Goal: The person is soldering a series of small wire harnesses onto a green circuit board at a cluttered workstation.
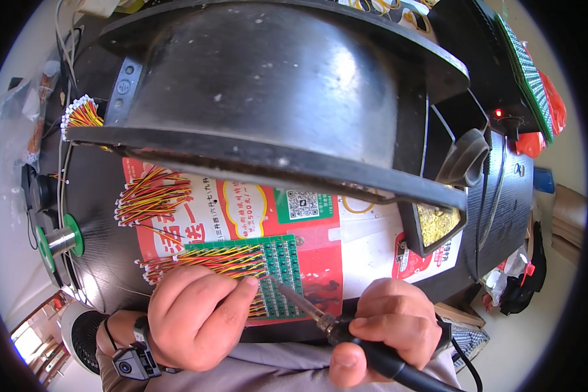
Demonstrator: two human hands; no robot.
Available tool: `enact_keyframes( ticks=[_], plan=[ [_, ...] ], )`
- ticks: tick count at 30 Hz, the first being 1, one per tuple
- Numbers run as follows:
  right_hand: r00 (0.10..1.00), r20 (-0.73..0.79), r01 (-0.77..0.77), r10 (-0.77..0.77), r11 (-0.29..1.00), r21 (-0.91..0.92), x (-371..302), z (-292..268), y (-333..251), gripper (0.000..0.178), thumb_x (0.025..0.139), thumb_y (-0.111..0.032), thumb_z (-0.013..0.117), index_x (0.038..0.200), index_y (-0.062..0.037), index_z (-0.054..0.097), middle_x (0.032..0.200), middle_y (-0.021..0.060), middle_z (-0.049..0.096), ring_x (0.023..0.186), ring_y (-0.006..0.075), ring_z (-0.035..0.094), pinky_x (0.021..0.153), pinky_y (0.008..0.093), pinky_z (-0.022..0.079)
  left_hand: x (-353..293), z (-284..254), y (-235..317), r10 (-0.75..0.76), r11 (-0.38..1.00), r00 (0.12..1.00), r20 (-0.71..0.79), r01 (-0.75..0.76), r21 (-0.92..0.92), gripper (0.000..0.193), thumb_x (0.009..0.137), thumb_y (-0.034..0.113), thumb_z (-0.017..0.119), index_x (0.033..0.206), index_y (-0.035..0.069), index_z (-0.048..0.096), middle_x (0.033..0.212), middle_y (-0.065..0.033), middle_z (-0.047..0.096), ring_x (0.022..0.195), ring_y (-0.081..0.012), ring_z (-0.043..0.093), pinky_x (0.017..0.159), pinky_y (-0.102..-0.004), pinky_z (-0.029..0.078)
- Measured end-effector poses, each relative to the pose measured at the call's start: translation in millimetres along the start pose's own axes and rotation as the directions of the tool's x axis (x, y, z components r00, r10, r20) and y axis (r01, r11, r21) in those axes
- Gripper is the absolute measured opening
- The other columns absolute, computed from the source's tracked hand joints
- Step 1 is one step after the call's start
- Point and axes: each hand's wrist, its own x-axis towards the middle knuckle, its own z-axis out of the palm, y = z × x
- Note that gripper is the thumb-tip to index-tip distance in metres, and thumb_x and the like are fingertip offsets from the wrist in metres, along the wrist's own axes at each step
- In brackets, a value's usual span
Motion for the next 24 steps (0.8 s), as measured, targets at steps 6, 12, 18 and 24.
enact_keyframes(
  ticks=[6,12,18,24],
  plan=[
    [1.000,0.002,0.016,-0.016,1.000,-0.015,1.0,1.7,1.0,0.036,0.087,-0.033,0.070,0.084,-0.0045,0.049,0.055,0.0014,0.042,0.045,0.0113,0.041,0.040,0.0254,0.032,0.0,1.1,-2.2,0.003,1.000,1.000,-0.022,-0.003,-0.021,0.029,0.066,-0.003,0.069,0.094,-0.006,0.071,0.082,-0.0094,0.059,0.068,-0.0244,0.058,0.058,-0.0346,0.050],
    [0.999,0.030,0.017,-0.016,1.000,-0.023,0.3,0.8,0.6,0.037,0.084,-0.032,0.074,0.084,-0.0038,0.051,0.056,0.0020,0.044,0.045,0.0116,0.044,0.041,0.0244,0.035,-0.1,-1.9,-0.5,-0.016,0.999,1.000,0.008,0.016,0.048,0.019,0.070,0.006,0.071,0.089,0.000,0.070,0.085,-0.0064,0.061,0.080,-0.0225,0.062,0.065,-0.0327,0.056],
    [0.998,0.063,0.019,-0.018,1.000,-0.020,0.7,-1.9,0.2,0.035,0.084,-0.030,0.075,0.083,-0.0044,0.052,0.057,0.0023,0.047,0.045,0.0118,0.046,0.041,0.0239,0.036,-0.1,-0.9,-3.4,0.022,0.999,1.000,0.002,-0.021,-0.032,0.029,0.066,-0.004,0.068,0.095,-0.007,0.070,0.083,-0.0102,0.060,0.068,-0.0243,0.058,0.060,-0.0345,0.051],
    [0.997,0.076,0.033,-0.031,0.999,-0.017,2.2,-1.0,1.3,0.033,0.082,-0.028,0.074,0.083,-0.0035,0.052,0.057,0.0021,0.046,0.044,0.0115,0.045,0.041,0.0238,0.037,-0.2,-0.7,-2.8,0.009,1.000,1.000,-0.002,-0.009,-0.029,0.029,0.066,-0.004,0.068,0.095,-0.007,0.070,0.083,-0.0103,0.060,0.067,-0.0242,0.058,0.058,-0.0341,0.051]
  ],
)
